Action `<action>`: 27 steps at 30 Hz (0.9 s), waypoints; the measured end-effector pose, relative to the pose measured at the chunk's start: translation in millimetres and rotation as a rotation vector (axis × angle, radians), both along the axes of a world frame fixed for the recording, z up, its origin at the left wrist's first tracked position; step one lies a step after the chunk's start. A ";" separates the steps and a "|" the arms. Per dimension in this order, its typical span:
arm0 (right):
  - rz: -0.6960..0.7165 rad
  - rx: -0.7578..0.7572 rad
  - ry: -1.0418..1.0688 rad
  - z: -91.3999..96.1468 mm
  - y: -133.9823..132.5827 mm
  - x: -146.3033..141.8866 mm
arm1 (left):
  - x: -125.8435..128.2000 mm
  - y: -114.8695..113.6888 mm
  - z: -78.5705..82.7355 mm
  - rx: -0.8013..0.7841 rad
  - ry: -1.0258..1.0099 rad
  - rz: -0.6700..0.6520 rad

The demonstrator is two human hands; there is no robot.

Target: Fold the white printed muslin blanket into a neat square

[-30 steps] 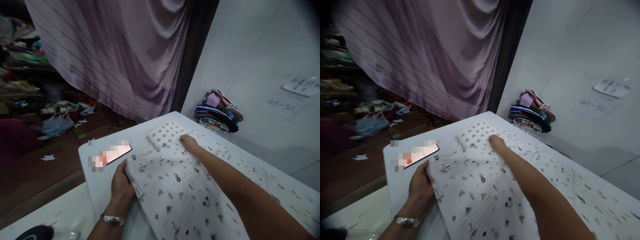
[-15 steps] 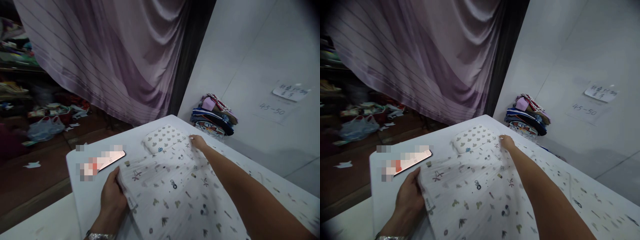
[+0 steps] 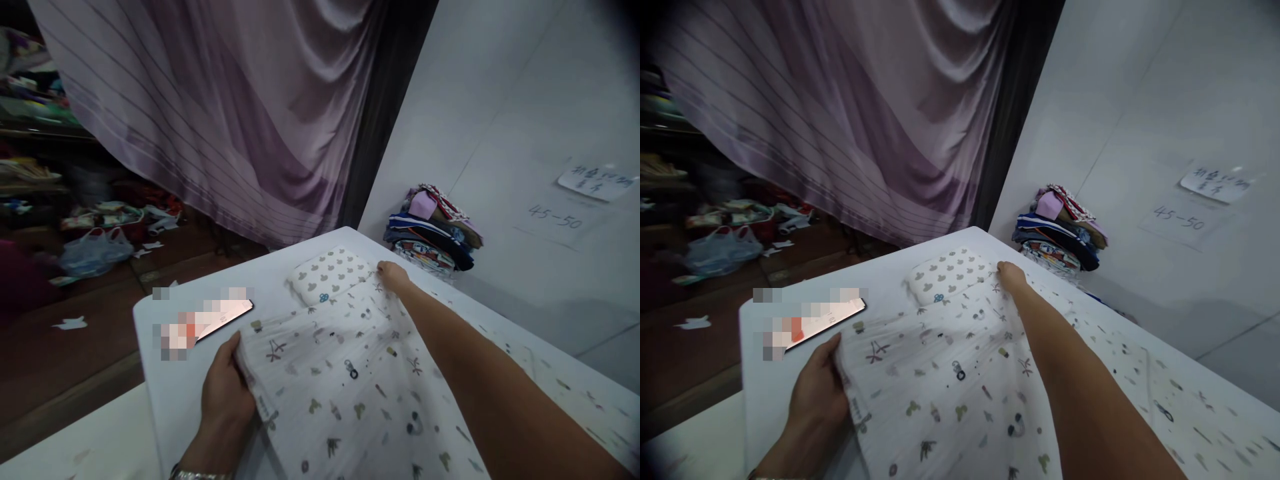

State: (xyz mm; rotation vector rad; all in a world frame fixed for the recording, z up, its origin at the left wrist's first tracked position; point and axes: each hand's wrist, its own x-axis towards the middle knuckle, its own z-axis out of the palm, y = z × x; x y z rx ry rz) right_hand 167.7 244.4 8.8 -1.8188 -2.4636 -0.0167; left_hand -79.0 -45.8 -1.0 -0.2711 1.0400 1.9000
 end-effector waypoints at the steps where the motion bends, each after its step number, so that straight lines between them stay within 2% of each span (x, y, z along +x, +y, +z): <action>1: -0.002 -0.006 0.008 -1.2 -0.3 -1.3 | 0.3 0.2 1.0 -0.013 0.000 0.009; 5: -0.062 -0.013 0.048 -10.4 -9.9 -2.8 | 0.5 0.1 1.9 -0.015 0.002 0.016; 8: -0.104 0.010 0.118 -22.1 -28.1 -1.8 | -0.5 -0.6 -0.7 0.006 0.001 0.005; 14: 0.033 0.069 0.283 -44.9 -63.7 -1.7 | -1.7 -0.7 -4.6 0.056 -0.006 -0.015; 18: 0.040 0.007 0.285 -37.6 -60.0 -1.6 | -2.0 -0.7 -5.2 0.048 -0.009 -0.006; 22: -0.067 0.014 0.281 -26.0 -46.1 4.8 | -1.2 -1.3 -2.5 0.036 -0.003 -0.012; 27: -0.054 -0.084 0.243 -30.7 -33.8 5.5 | 0.8 -1.2 3.8 0.041 -0.007 -0.001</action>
